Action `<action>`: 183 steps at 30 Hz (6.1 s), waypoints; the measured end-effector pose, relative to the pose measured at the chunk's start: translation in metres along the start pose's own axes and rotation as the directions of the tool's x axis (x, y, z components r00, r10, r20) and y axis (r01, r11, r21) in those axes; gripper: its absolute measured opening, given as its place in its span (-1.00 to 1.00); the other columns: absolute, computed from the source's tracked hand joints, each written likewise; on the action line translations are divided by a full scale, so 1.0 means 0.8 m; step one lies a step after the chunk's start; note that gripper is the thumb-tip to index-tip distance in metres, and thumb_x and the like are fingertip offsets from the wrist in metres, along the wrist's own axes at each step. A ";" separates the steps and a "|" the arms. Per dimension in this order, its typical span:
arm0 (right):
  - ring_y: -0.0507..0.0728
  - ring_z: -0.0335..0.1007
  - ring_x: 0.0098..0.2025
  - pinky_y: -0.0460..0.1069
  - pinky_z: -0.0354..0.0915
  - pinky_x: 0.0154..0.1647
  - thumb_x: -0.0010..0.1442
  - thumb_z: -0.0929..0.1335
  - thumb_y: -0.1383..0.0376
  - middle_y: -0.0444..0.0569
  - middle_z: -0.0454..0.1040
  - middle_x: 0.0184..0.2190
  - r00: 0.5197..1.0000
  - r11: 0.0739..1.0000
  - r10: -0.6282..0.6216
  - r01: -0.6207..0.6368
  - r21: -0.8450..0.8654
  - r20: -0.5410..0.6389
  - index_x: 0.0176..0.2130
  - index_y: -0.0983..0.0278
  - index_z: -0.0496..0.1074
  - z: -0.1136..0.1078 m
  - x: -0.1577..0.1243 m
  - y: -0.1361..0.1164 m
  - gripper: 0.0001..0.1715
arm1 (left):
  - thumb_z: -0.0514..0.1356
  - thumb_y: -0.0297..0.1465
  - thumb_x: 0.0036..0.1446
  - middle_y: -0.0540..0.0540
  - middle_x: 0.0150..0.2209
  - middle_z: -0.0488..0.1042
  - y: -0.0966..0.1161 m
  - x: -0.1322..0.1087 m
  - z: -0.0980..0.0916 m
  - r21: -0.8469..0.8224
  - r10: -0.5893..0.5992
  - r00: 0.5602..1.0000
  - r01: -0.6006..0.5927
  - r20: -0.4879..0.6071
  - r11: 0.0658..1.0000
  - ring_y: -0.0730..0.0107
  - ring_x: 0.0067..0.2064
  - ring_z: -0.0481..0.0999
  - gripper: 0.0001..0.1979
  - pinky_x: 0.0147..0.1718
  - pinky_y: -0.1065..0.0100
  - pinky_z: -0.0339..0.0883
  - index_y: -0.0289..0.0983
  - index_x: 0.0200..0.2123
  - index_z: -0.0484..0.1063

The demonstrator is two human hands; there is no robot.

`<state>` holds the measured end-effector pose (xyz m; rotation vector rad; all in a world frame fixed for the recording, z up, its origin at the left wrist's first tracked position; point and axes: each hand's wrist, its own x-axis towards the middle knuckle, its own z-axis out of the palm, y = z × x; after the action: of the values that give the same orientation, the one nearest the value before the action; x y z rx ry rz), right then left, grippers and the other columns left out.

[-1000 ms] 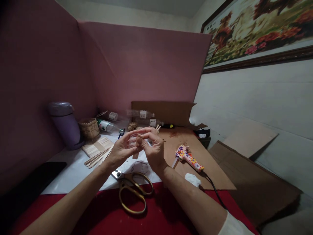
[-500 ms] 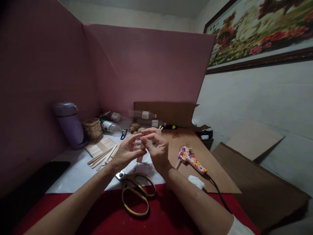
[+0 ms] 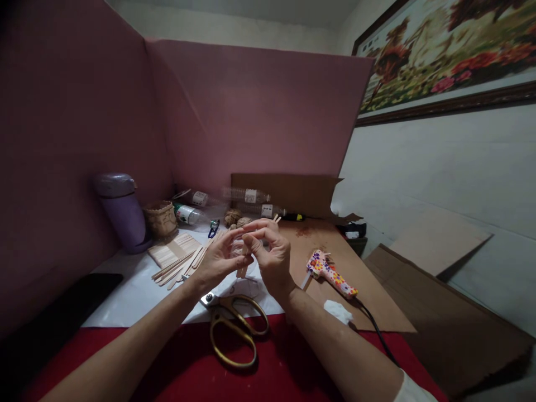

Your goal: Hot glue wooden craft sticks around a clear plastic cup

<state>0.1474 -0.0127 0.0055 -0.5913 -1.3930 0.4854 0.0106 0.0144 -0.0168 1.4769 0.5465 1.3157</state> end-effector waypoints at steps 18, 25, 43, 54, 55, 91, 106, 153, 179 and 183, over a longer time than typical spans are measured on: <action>0.22 0.38 -0.09 0.19 0.24 0.06 0.17 0.45 0.21 -0.01 0.53 -0.27 1.000 1.000 0.013 -0.013 -0.007 -0.004 -0.51 0.19 0.53 0.000 -0.001 0.001 -0.76 | 0.51 -0.28 -0.19 -0.21 -0.02 0.51 -0.002 -0.001 -0.003 0.022 0.004 1.000 -0.004 0.024 1.000 0.11 0.00 0.48 -0.39 -0.13 0.21 0.43 -0.22 0.00 0.51; 0.22 0.39 -0.09 0.20 0.25 0.06 0.18 0.45 0.19 -0.01 0.53 -0.27 1.000 1.000 0.010 -0.010 -0.007 -0.006 -0.48 0.18 0.55 0.000 -0.001 0.002 -0.78 | 0.51 -0.27 -0.17 -0.24 0.02 0.49 -0.001 -0.001 -0.003 0.022 0.005 0.999 -0.006 0.039 1.000 0.07 0.05 0.46 -0.37 -0.07 0.18 0.41 -0.22 0.02 0.50; 0.24 0.39 -0.07 0.21 0.26 0.06 0.17 0.45 0.18 0.00 0.53 -0.27 0.999 0.999 0.033 -0.033 -0.020 -0.006 -0.48 0.18 0.56 0.000 -0.002 0.001 -0.78 | 0.52 -0.28 -0.19 -0.21 -0.02 0.53 0.001 -0.002 -0.004 0.007 0.002 0.999 -0.002 0.041 1.000 0.07 0.04 0.48 -0.38 0.00 0.13 0.35 -0.23 0.01 0.51; 0.22 0.40 -0.11 0.19 0.26 0.04 0.17 0.46 0.12 -0.01 0.53 -0.27 0.999 0.999 0.031 -0.030 -0.010 0.017 -0.47 0.17 0.57 0.000 -0.002 0.006 -0.76 | 0.50 -0.29 -0.15 -0.20 -0.05 0.53 0.008 -0.004 -0.003 -0.003 -0.007 0.998 0.008 0.061 1.000 0.12 0.00 0.50 -0.38 -0.04 0.18 0.37 -0.23 0.04 0.50; 0.22 0.40 -0.11 0.19 0.26 0.04 0.16 0.46 0.12 0.00 0.53 -0.27 0.999 0.999 0.036 -0.036 -0.010 0.019 -0.49 0.18 0.56 0.000 -0.003 0.005 -0.74 | 0.50 -0.29 -0.14 -0.19 -0.06 0.53 0.008 -0.005 -0.003 -0.007 -0.006 0.998 0.007 0.067 1.000 0.13 -0.01 0.51 -0.38 -0.04 0.18 0.38 -0.23 0.04 0.50; 0.22 0.39 -0.08 0.19 0.20 0.07 0.13 0.47 0.18 -0.02 0.52 -0.25 0.996 0.994 0.085 -0.086 -0.069 -0.018 -0.47 0.16 0.59 0.005 -0.007 0.016 -0.82 | 0.41 -0.26 -0.01 -0.19 -0.11 0.51 0.016 -0.005 -0.005 0.350 0.250 0.967 -0.218 -0.049 0.911 0.09 0.03 0.45 -0.82 0.10 0.07 0.19 -0.22 -0.52 0.57; 0.21 0.39 -0.10 0.18 0.21 0.05 0.17 0.45 0.21 -0.02 0.51 -0.27 0.998 0.996 0.062 -0.063 -0.055 -0.027 -0.52 0.19 0.53 0.004 -0.008 0.014 -0.76 | 0.45 -0.23 -0.06 -0.16 -0.13 0.53 0.014 -0.004 -0.007 0.319 0.254 0.966 -0.227 -0.045 0.920 0.08 0.02 0.43 -0.86 0.12 0.03 0.18 -0.14 -0.47 0.65; 0.21 0.42 -0.06 0.16 0.27 0.06 0.26 0.34 0.05 0.00 0.56 -0.23 0.985 0.983 0.149 -0.157 -0.092 -0.091 -0.39 0.19 0.59 0.005 -0.008 0.025 -0.65 | 0.49 -0.34 -0.20 -0.10 -0.20 0.56 0.015 0.000 -0.009 -0.136 -0.103 0.983 0.083 -0.149 0.987 0.29 -0.14 0.50 -0.84 -0.04 0.25 0.28 -0.26 -0.52 0.63; 0.20 0.54 -0.16 0.04 0.42 -0.24 -0.02 0.46 -0.24 0.04 0.59 -0.17 0.638 0.627 0.638 -0.755 0.189 0.431 -0.11 0.22 0.49 0.009 -0.011 0.036 -0.29 | 0.52 -0.26 -0.35 -0.04 -0.42 0.54 0.028 0.007 -0.016 -0.355 -0.252 0.908 0.126 -0.335 0.926 0.47 -0.41 0.45 -0.64 -0.35 0.39 0.33 -0.32 -0.52 0.49; 0.15 0.55 -0.17 0.01 0.43 -0.22 -0.06 0.56 -0.03 -0.02 0.59 -0.14 0.593 0.573 0.640 -0.792 0.212 0.488 -0.04 0.18 0.46 0.010 -0.012 0.023 -0.35 | 0.51 -0.25 -0.28 -0.04 -0.42 0.54 0.024 0.005 -0.016 -0.305 -0.192 0.927 0.090 -0.323 0.948 0.49 -0.42 0.43 -0.64 -0.37 0.41 0.29 -0.33 -0.47 0.52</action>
<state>0.1385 -0.0042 -0.0128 -0.7452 -1.2688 1.6172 -0.0057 0.0162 0.0000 0.9529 0.6485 1.4806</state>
